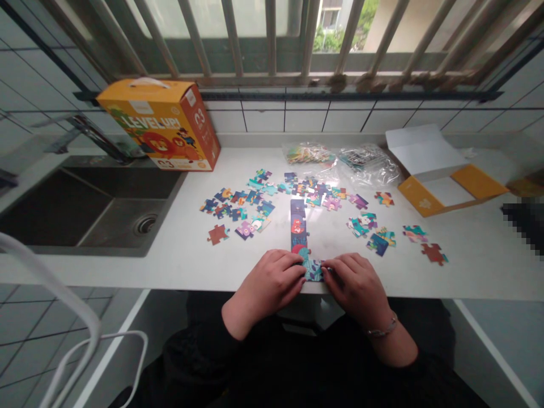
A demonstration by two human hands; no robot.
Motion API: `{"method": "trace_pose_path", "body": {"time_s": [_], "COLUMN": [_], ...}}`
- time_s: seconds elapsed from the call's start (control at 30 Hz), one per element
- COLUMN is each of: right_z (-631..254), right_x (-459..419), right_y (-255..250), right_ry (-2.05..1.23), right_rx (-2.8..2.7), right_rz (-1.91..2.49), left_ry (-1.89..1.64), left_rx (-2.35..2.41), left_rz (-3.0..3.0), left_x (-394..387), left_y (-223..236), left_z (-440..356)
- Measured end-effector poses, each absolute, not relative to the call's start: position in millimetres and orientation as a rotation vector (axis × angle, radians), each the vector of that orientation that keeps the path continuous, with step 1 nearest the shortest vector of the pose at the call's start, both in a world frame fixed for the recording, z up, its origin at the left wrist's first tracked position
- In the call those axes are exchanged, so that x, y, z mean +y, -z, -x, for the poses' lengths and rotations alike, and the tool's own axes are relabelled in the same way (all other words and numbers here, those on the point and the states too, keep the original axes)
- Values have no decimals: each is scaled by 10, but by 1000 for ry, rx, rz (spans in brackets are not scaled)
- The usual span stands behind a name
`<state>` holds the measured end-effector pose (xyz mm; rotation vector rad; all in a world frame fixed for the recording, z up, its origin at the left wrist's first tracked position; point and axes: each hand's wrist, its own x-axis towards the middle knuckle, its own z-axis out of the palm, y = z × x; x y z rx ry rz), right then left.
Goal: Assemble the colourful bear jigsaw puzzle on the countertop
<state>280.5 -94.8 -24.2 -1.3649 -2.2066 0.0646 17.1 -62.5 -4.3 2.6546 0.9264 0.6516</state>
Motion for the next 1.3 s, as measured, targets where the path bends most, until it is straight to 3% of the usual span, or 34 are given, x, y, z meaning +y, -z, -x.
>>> {"method": "trace_pose_path", "body": {"time_s": [1.3], "right_z": [-2749], "right_x": [-932], "right_y": [178], "right_ry": [-79], "right_rx": [-2195], "right_rz": [1442], "left_ry": [-637], "left_rx": [957], "left_rz": [-2677], "left_x": [-601], "left_y": [13], "left_z": [-198]}}
